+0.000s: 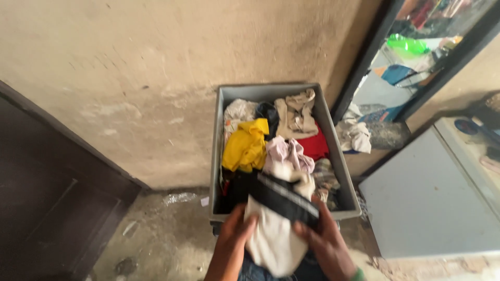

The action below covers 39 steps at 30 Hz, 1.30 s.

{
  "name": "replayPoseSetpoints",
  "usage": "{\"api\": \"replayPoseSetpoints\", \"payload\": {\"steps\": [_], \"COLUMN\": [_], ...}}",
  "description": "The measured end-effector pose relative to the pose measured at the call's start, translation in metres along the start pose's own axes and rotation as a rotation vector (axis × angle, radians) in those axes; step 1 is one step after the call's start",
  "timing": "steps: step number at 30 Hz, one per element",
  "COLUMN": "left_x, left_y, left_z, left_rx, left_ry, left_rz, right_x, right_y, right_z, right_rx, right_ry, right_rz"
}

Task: The person removes various pieces of clothing from a plastic drawer, examines them, and either places them on top of the drawer unit or puts them back inside. The person also handles several banknotes and a small tube found within the drawer.

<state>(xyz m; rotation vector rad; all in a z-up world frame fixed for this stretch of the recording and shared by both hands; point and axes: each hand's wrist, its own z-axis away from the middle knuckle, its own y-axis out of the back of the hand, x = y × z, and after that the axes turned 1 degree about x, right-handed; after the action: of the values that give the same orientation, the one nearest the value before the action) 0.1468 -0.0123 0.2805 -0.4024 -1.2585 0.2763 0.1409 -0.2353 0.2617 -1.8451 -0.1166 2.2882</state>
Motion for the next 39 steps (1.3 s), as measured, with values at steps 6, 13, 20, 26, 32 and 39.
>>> {"api": "replayPoseSetpoints", "payload": {"steps": [6, 13, 20, 26, 32, 39], "left_x": [0.072, 0.057, -0.029, -0.005, 0.049, 0.019], "left_y": [0.003, 0.053, 0.086, 0.054, -0.03, -0.077], "left_z": [-0.121, -0.313, -0.416, -0.372, -0.311, -0.203], "left_rx": [-0.02, 0.498, 0.308, 0.258, 0.482, 0.135], "left_ry": [-0.292, -0.547, -0.544, -0.312, -0.438, -0.712], "left_rz": [-0.076, -1.142, -1.526, -1.579, -1.57, -1.491], "right_x": [-0.08, -0.027, 0.063, 0.075, -0.026, -0.095], "right_y": [-0.064, -0.091, -0.077, -0.053, -0.067, 0.03], "right_z": [-0.135, -0.342, -0.436, -0.445, -0.359, -0.213], "right_rx": [-0.051, 0.084, -0.357, -0.533, -0.531, -0.584], "right_ry": [0.164, 0.712, 0.724, 1.122, 0.283, 0.722], "right_rz": [0.065, 0.997, 0.91, 1.324, 0.705, 0.992]}}
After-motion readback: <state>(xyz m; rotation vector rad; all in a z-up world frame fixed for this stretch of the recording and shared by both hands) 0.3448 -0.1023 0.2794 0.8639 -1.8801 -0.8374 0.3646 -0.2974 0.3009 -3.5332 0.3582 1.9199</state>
